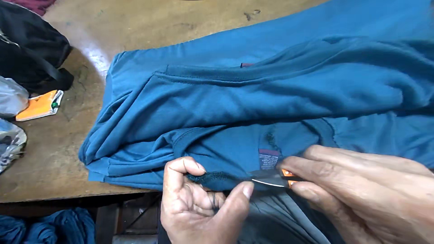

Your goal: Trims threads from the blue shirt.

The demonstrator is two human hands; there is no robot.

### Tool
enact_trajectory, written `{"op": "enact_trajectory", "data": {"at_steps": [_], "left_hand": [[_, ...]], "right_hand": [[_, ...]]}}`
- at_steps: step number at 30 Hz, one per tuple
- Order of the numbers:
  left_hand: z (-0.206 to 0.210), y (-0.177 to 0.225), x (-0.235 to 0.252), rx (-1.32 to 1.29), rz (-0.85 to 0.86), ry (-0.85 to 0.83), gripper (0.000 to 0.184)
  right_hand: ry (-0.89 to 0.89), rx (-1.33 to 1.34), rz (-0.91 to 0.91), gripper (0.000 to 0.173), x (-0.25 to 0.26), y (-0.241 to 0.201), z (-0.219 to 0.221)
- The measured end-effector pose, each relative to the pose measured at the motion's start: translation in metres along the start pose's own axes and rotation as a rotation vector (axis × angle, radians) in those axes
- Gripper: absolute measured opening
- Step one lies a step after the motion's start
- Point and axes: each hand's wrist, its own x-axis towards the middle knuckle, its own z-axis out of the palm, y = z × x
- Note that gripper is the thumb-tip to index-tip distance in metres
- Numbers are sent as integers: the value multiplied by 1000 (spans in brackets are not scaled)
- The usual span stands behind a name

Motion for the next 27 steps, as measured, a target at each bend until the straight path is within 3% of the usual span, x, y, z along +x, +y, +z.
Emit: {"op": "enact_trajectory", "data": {"at_steps": [11,13,17,21,24,27], "left_hand": [[0,-1,-1,42,-11,10,60],[-1,0,-1,-7,5,-34,63],[-4,2,-3,-105,-9,-69,65],[-7,5,-10,-16,-44,-199,49],[-4,3,-12,62,-20,-371,46],[5,5,-11,93,-10,-385,55]], "right_hand": [[68,7,-12,34,-3,0,4],[141,236,99,30,-8,3,4],[366,851,485,35,-16,4,4],[397,1123,609,48,-15,6,1],[395,1029,630,20,-16,5,-1],[321,821,669,27,-20,-2,-3]]}}
